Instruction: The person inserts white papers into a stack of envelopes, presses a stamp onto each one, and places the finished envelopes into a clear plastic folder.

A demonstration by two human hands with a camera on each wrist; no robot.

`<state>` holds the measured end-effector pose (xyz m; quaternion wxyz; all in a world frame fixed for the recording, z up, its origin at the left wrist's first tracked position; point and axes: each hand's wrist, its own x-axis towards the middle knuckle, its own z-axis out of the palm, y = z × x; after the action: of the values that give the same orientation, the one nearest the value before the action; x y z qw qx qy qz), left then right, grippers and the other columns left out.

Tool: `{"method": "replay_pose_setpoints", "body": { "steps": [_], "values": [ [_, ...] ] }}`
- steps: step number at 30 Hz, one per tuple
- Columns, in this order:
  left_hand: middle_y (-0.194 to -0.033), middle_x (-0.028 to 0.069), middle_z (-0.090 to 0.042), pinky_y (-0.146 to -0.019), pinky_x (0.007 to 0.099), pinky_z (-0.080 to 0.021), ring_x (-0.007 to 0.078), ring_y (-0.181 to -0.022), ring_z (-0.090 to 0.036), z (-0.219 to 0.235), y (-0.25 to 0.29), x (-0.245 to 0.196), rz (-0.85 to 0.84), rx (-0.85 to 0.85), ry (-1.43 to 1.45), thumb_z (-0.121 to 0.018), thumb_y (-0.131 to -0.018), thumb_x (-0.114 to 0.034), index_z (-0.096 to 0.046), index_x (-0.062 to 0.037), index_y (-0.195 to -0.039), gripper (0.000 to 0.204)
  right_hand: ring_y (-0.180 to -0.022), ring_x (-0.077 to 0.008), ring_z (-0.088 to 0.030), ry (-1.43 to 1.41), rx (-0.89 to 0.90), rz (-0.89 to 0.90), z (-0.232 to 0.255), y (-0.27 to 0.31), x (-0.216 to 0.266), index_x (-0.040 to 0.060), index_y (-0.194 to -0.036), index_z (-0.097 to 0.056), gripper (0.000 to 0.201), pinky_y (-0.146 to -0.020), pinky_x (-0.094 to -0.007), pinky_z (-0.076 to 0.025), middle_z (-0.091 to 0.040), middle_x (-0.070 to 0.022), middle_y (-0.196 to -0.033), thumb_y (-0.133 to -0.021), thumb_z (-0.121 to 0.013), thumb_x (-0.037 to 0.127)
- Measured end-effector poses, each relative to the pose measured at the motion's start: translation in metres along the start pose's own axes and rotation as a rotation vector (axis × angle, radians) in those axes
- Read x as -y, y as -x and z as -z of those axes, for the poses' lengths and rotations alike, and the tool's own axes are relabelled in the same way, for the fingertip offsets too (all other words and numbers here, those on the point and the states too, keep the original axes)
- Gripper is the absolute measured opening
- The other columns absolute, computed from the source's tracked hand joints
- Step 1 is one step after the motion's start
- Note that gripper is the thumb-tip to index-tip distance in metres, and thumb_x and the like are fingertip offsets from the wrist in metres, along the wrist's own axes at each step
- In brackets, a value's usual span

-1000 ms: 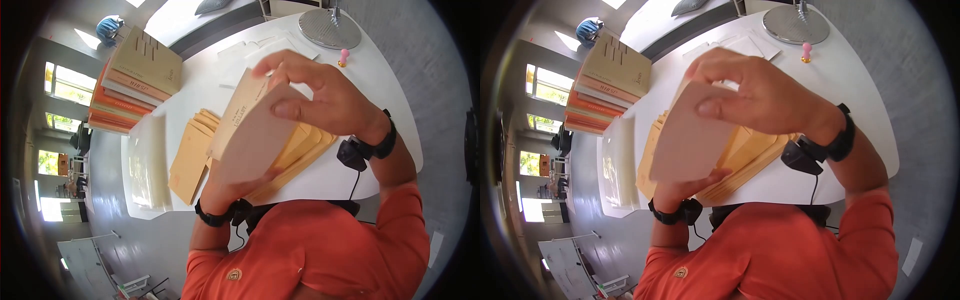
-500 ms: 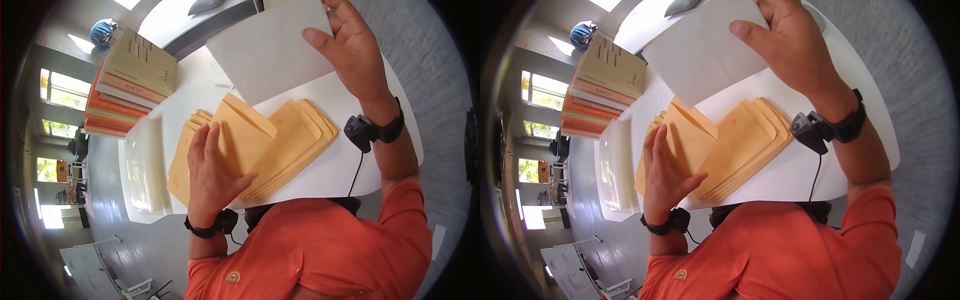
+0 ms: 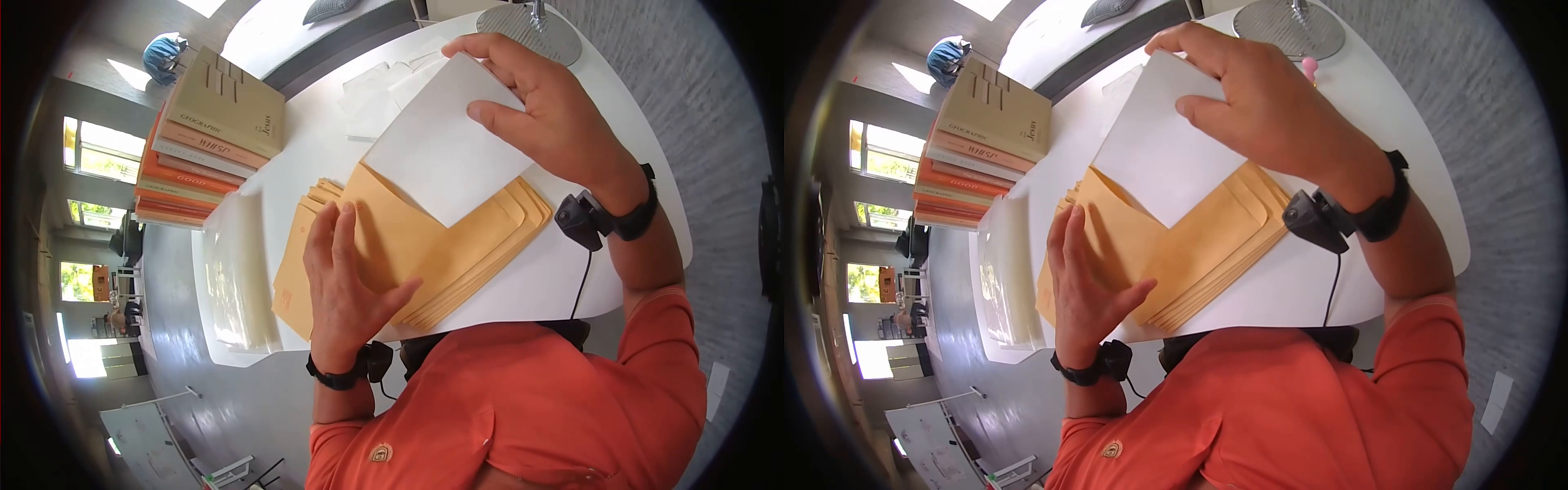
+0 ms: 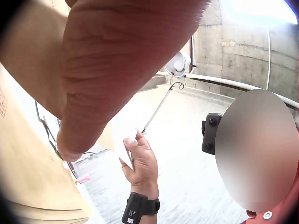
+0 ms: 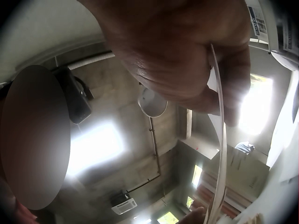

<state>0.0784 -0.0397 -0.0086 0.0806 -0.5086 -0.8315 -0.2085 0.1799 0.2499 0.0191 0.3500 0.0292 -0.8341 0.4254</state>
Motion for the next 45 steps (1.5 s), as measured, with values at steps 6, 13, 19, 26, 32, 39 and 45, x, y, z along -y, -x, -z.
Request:
{"method": "replay_pose_setpoints", "body": {
  "steps": [6, 13, 19, 26, 32, 39, 45],
  "values": [
    [-0.150, 0.0242, -0.035, -0.110, 0.0531, -0.037, 0.0437, -0.137, -0.038, -0.004, 0.001, -0.001, -0.037, 0.018, 0.032, -0.096, -0.056, -0.028, -0.032, -0.0095, -0.153, 0.118, -0.121, -0.0142, -0.059, -0.012, 0.106, -0.124, 0.005, 0.001, 0.008, 0.0041, -0.138, -0.052, 0.049, -0.104, -0.0308, -0.046, -0.064, -0.0109, -0.128, -0.091, -0.059, -0.006],
    [-0.149, 0.0262, -0.036, -0.109, 0.0530, -0.035, 0.0432, -0.137, -0.039, -0.009, -0.003, -0.007, -0.052, 0.019, 0.060, -0.096, -0.056, -0.028, -0.036, -0.0087, -0.152, 0.114, -0.088, -0.0109, -0.060, -0.082, 0.123, -0.196, -0.029, 0.010, 0.015, 0.0021, -0.142, -0.048, 0.052, -0.082, -0.0267, -0.050, -0.066, -0.0064, -0.103, -0.092, -0.062, 0.001],
    [-0.148, 0.0267, -0.036, -0.108, 0.0536, -0.035, 0.0435, -0.136, -0.040, -0.006, -0.003, -0.005, -0.022, 0.017, 0.018, -0.095, -0.059, -0.032, -0.035, -0.0086, -0.152, 0.113, -0.070, -0.0055, -0.052, -0.130, 0.082, -0.173, -0.029, 0.008, 0.007, 0.0014, -0.134, -0.052, 0.044, -0.064, -0.0230, -0.045, -0.062, -0.0012, -0.081, -0.092, -0.064, 0.003],
    [-0.148, 0.0266, -0.036, -0.108, 0.0538, -0.035, 0.0438, -0.135, -0.040, -0.007, -0.006, -0.009, -0.037, 0.025, 0.019, -0.094, -0.060, -0.033, -0.035, -0.0084, -0.152, 0.113, -0.058, -0.0154, -0.058, 0.031, 0.097, -0.037, -0.051, 0.017, 0.004, 0.0051, -0.117, -0.056, 0.030, -0.056, -0.0279, -0.045, -0.068, -0.0047, -0.078, -0.088, -0.066, 0.005],
    [-0.148, 0.0261, -0.036, -0.108, 0.0534, -0.035, 0.0438, -0.135, -0.040, -0.007, -0.007, -0.010, -0.039, 0.036, 0.015, -0.095, -0.059, -0.032, -0.036, -0.0084, -0.152, 0.112, -0.060, -0.0196, -0.062, 0.020, 0.125, -0.038, -0.054, 0.018, 0.002, 0.0050, -0.110, -0.056, 0.025, -0.057, -0.0307, -0.048, -0.072, -0.0070, -0.079, -0.087, -0.067, 0.009],
    [-0.149, 0.0259, -0.037, -0.108, 0.0526, -0.036, 0.0429, -0.136, -0.040, -0.008, -0.008, -0.010, -0.045, 0.040, 0.020, -0.095, -0.058, -0.031, -0.037, -0.0082, -0.151, 0.112, -0.062, -0.0231, -0.064, -0.001, 0.121, -0.033, -0.058, 0.020, 0.000, 0.0045, -0.106, -0.056, 0.022, -0.060, -0.0322, -0.050, -0.072, -0.0085, -0.078, -0.087, -0.066, 0.009],
    [-0.150, 0.0250, -0.038, -0.109, 0.0523, -0.036, 0.0429, -0.137, -0.039, -0.003, -0.005, -0.002, -0.030, 0.031, 0.003, -0.096, -0.057, -0.027, -0.037, -0.0081, -0.151, 0.113, -0.061, -0.0101, -0.056, 0.034, 0.093, -0.075, -0.037, 0.010, -0.002, 0.0030, -0.109, -0.060, 0.024, -0.058, -0.0258, -0.046, -0.069, -0.0040, -0.078, -0.088, -0.068, 0.011]
  ]
}}
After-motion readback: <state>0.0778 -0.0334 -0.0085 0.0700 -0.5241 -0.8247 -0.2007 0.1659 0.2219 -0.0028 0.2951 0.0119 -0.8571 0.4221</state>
